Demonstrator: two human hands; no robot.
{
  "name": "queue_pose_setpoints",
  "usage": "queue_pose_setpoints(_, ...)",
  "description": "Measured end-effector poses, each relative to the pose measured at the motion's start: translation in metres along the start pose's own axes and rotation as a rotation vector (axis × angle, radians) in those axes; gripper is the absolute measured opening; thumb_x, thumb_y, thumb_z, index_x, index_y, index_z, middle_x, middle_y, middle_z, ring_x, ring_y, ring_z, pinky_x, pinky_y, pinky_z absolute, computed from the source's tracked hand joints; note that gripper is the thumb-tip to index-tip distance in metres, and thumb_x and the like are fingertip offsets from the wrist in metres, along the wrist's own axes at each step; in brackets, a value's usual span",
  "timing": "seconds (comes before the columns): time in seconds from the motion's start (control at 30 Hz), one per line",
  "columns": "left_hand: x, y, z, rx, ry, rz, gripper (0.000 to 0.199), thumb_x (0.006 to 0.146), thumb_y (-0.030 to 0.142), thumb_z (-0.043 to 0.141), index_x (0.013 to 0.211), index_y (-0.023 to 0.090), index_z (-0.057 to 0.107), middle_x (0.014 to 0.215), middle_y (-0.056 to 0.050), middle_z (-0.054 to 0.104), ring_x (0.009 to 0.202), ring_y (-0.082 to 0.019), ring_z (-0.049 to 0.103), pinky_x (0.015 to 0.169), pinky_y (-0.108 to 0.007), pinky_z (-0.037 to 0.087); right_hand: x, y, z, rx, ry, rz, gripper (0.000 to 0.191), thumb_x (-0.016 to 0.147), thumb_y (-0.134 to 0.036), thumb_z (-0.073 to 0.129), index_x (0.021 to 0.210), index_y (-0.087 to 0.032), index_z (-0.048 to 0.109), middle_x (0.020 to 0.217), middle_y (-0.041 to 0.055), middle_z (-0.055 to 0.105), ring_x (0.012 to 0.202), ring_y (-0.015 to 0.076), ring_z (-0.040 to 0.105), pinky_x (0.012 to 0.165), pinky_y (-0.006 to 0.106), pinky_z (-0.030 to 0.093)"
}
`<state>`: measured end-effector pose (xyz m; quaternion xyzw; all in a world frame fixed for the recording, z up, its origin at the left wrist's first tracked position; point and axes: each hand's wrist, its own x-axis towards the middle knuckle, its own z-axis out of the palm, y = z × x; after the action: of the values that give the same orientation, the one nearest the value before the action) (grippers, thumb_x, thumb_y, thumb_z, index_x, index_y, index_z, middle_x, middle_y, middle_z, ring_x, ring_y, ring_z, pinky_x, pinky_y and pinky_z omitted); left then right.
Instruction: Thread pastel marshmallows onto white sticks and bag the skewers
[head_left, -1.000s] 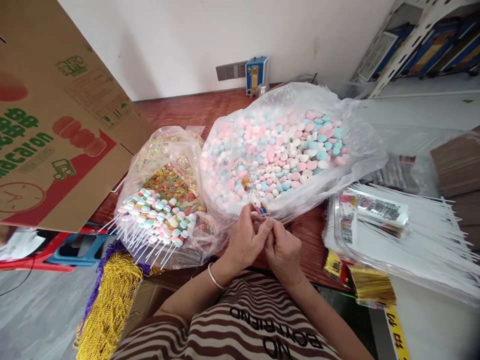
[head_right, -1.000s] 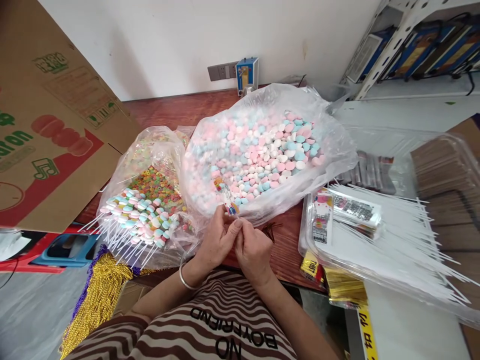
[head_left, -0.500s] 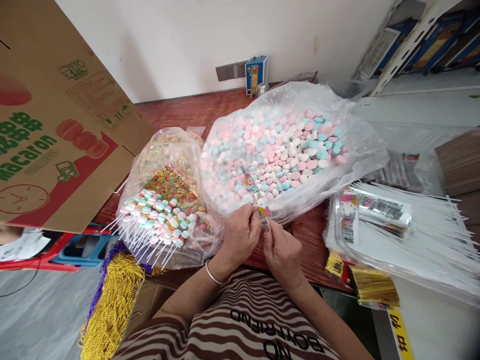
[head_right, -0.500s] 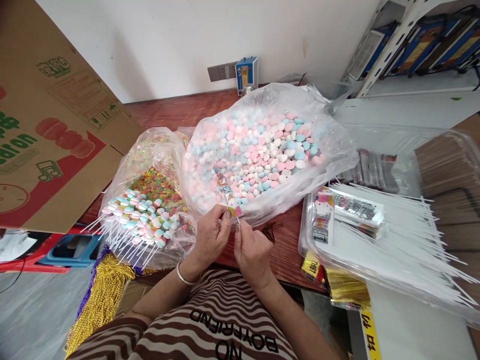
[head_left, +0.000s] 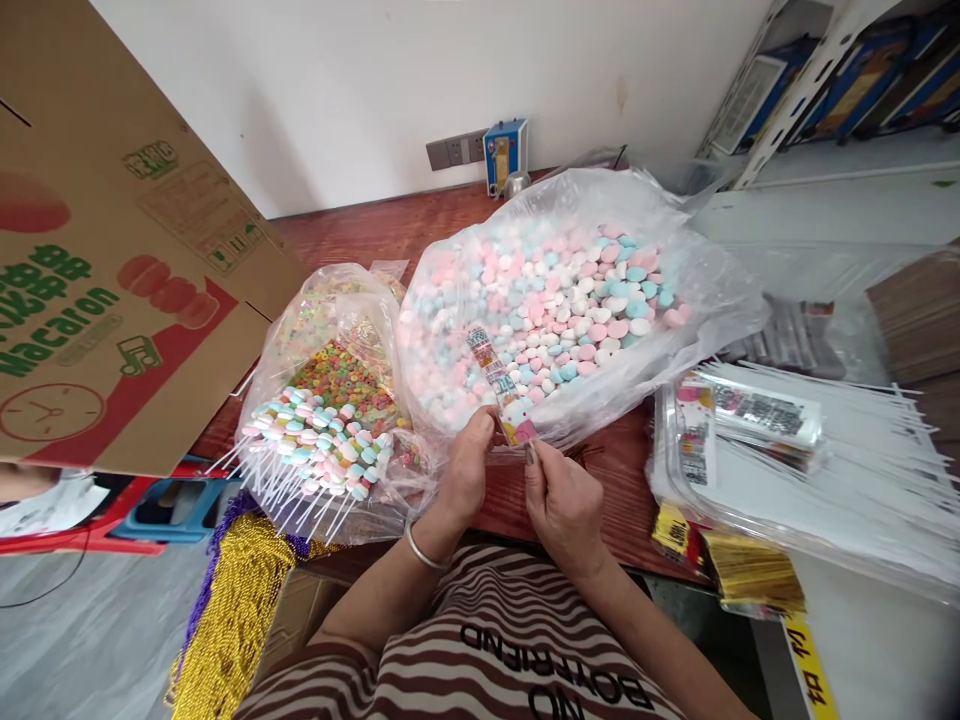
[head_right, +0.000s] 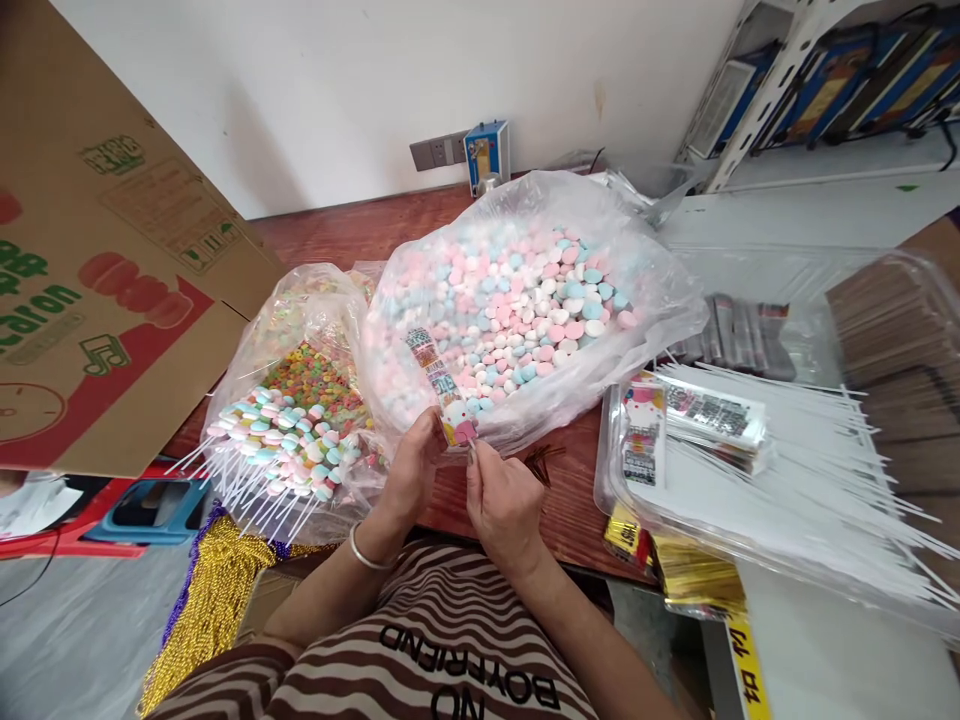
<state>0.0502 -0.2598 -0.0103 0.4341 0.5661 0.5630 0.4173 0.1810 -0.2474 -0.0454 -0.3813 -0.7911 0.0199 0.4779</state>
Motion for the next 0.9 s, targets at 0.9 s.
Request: queue_pose_setpoints(0.9, 0.001, 0.011, -0.018, -0.199, -0.407, -0.158, 0.045, 0.091, 0.054, 0.066, 0.115, 0.018, 0.077, 0.122, -0.012, 0.075, 0.124, -0.03, 0.063, 0.111, -0.043, 0.045, 0.004, -0.004, -0.007, 1.162, -0.336, 0.793, 0.035, 0.102, -0.053, 0.048, 0.084, -0.023, 0.053, 0.05, -0.0099, 0.038, 0.043, 0.0099, 0.032, 0.047, 0.024, 0.034)
